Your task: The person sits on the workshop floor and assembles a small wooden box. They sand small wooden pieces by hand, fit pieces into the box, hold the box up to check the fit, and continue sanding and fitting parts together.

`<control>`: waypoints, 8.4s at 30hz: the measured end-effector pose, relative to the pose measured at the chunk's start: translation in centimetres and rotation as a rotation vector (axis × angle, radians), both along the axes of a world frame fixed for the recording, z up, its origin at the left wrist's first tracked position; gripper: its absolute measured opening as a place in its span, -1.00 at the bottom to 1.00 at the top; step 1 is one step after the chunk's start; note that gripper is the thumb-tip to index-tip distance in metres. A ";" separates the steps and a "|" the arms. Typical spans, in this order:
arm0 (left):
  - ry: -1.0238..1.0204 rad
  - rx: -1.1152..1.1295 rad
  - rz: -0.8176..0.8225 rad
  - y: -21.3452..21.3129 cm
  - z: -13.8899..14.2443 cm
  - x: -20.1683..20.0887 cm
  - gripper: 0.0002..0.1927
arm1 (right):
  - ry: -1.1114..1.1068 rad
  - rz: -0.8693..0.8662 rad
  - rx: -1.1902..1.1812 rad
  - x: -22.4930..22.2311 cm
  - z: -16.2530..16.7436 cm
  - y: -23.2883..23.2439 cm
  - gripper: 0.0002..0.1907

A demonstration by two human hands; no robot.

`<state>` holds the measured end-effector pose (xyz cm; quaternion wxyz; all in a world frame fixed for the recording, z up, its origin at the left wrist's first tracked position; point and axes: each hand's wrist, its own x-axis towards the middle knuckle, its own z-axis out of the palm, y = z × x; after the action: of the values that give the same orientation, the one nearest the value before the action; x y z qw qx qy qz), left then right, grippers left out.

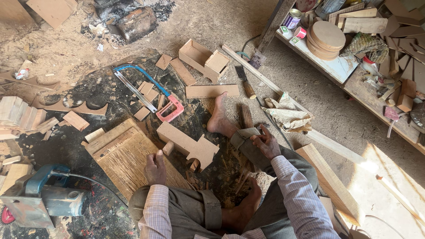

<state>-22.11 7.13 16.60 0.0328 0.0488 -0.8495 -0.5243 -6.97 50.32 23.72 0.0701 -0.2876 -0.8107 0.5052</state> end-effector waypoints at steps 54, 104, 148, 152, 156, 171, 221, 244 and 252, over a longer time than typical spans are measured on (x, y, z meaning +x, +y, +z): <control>0.194 -0.210 -0.057 0.8 1.0 8.1 -0.46 | 1.075 -0.279 -0.141 23.4 41.1 15.0 -0.44; 0.089 0.073 -0.100 -2.2 4.1 8.3 -0.57 | 0.690 0.110 -0.169 23.0 29.6 -13.1 -0.38; 0.312 0.027 -0.187 -0.2 3.7 15.6 -0.67 | 0.066 0.054 -0.307 15.4 0.1 -12.2 -0.68; 0.207 0.094 -0.170 0.9 3.9 16.2 -0.69 | 0.118 -0.025 -0.494 16.3 -0.6 -13.1 -0.57; -0.009 0.425 -0.261 5.1 4.5 20.7 -0.66 | 0.135 0.064 -0.685 17.7 0.3 -15.1 -0.37; -0.464 1.074 -0.340 13.4 10.8 27.3 -0.60 | 0.320 0.465 -0.380 21.1 0.9 -22.0 -0.21; -0.536 1.218 -0.433 11.6 13.5 27.1 -0.55 | 0.386 0.553 0.030 21.9 6.5 -23.2 -0.23; -0.810 1.333 -0.693 9.7 12.7 25.5 -0.69 | 0.447 0.518 -0.159 22.4 9.3 -21.6 -0.21; -0.559 0.690 -0.629 8.1 13.7 24.3 -0.66 | 0.168 0.336 0.792 23.0 9.2 -20.7 -0.43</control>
<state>2.15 15.21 30.29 -0.3707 -0.0620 -0.5780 -0.7243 15.99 29.61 32.93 0.1577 -0.0607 -0.9688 0.1813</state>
